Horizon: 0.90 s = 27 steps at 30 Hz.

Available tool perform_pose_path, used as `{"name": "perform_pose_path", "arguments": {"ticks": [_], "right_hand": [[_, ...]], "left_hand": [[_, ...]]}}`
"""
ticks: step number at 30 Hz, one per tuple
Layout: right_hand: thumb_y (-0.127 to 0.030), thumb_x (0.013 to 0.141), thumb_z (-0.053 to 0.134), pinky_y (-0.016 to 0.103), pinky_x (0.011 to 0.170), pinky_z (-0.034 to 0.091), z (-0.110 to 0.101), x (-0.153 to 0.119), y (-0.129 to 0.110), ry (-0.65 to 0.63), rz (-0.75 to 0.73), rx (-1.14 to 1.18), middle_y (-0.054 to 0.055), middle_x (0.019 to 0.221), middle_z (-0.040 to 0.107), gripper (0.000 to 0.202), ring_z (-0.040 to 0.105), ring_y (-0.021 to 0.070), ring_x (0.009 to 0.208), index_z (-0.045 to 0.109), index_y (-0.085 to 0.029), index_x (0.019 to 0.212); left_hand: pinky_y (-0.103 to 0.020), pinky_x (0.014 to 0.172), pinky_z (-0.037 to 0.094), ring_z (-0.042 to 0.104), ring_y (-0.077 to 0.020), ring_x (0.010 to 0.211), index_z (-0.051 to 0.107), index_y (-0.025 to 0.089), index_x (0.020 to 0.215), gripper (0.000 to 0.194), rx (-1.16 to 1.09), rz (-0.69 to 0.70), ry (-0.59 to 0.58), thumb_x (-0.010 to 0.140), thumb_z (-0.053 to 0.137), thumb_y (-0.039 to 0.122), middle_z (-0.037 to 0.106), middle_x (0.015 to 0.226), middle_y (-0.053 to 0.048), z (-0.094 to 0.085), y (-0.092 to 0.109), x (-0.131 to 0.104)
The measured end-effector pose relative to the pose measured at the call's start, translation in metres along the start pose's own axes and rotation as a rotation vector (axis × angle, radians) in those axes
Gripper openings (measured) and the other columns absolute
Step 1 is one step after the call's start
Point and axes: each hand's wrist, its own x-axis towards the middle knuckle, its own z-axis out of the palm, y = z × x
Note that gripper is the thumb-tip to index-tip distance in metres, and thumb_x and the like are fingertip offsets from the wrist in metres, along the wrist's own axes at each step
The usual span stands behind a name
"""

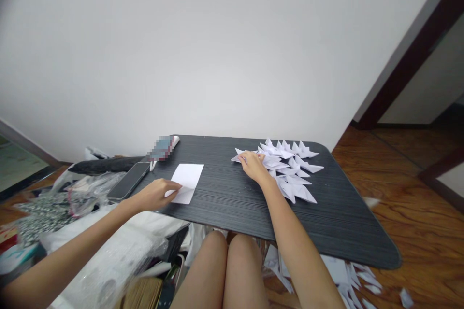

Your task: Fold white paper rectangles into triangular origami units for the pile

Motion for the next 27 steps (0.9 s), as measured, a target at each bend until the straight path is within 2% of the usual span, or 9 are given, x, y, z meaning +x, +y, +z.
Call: {"name": "perform_pose_path", "arguments": {"ticks": [3,7,11,13,15,18,22,25,27], "right_hand": [[-0.022,0.080,0.040,0.036,0.075,0.022,-0.001,0.000,0.000,0.003,-0.008,0.006,0.006,0.096,0.063,0.024,0.053,0.0205,0.088,0.064,-0.021,0.081],[-0.022,0.080,0.039,0.038,0.077,0.023,-0.001,-0.001,-0.001,0.015,-0.019,0.022,0.005,0.096,0.063,0.025,0.053,0.0210,0.090,0.063,-0.021,0.081],[-0.023,0.080,0.040,0.041,0.081,0.024,0.000,-0.001,-0.002,0.035,-0.018,0.062,0.006,0.096,0.063,0.024,0.053,0.0228,0.093,0.064,-0.020,0.081],[-0.025,0.080,0.041,0.042,0.083,0.027,-0.002,0.001,-0.003,0.050,-0.014,0.136,0.007,0.096,0.063,0.024,0.053,0.0231,0.094,0.064,-0.020,0.082],[-0.029,0.079,0.042,0.040,0.085,0.030,-0.003,0.003,-0.007,0.072,-0.008,0.278,0.007,0.096,0.063,0.024,0.053,0.0222,0.095,0.064,-0.019,0.084],[-0.035,0.077,0.046,0.036,0.085,0.036,-0.005,0.006,-0.017,0.077,0.044,0.601,0.007,0.098,0.063,0.027,0.054,0.0198,0.097,0.062,-0.018,0.092],[-0.034,0.068,0.059,0.032,0.084,0.040,-0.003,0.009,-0.030,0.047,0.203,1.067,0.006,0.107,0.059,0.035,0.055,0.0168,0.097,0.057,-0.020,0.101],[-0.030,0.060,0.067,0.028,0.072,0.046,-0.002,0.012,-0.027,0.118,0.285,1.311,0.004,0.083,0.066,0.032,0.061,0.0142,0.076,0.059,-0.017,0.088],[-0.028,0.056,0.070,0.026,0.063,0.048,-0.006,0.014,-0.019,0.227,0.361,1.413,0.001,0.068,0.066,0.029,0.061,0.0128,0.062,0.057,-0.016,0.080]], "left_hand": [[-0.024,0.061,0.041,0.060,-0.0172,0.068,0.063,0.016,0.077,0.025,0.028,-0.116,0.137,0.078,0.041,0.025,0.065,0.075,-0.007,-0.006,-0.009,0.004],[-0.026,0.063,0.041,0.059,-0.0183,0.069,0.063,0.016,0.076,0.022,0.013,-0.239,0.405,0.076,0.044,0.026,0.065,0.079,-0.007,-0.028,-0.026,0.017],[-0.026,0.064,0.041,0.058,-0.0172,0.066,0.064,0.017,0.071,0.018,-0.218,-0.263,0.613,0.071,0.053,0.030,0.066,0.072,-0.005,-0.054,-0.028,0.038],[-0.025,0.060,0.042,0.057,-0.0168,0.062,0.065,0.017,0.066,0.017,-0.432,-0.309,0.704,0.066,0.059,0.033,0.065,0.068,-0.005,-0.063,-0.022,0.049],[-0.024,0.054,0.042,0.056,-0.0164,0.058,0.065,0.016,0.066,0.019,-0.679,-0.364,0.733,0.061,0.063,0.034,0.065,0.066,-0.005,-0.067,-0.013,0.061],[-0.023,0.053,0.041,0.055,-0.0148,0.057,0.066,0.014,0.066,0.023,-0.932,-0.374,0.751,0.057,0.066,0.035,0.065,0.065,-0.005,-0.064,0.001,0.080],[-0.021,0.053,0.041,0.054,-0.0119,0.056,0.064,0.010,0.067,0.027,-1.166,-0.317,0.742,0.058,0.065,0.035,0.062,0.062,-0.004,-0.047,0.015,0.114],[-0.019,0.047,0.036,0.049,-0.0087,0.049,0.060,0.011,0.065,0.027,-1.221,-0.327,0.812,0.059,0.063,0.037,0.057,0.055,-0.001,-0.028,0.023,0.144],[-0.018,0.047,0.036,0.049,-0.0082,0.049,0.059,0.012,0.065,0.026,-1.171,-0.369,0.895,0.060,0.062,0.037,0.057,0.056,0.000,-0.016,0.028,0.161]]}}
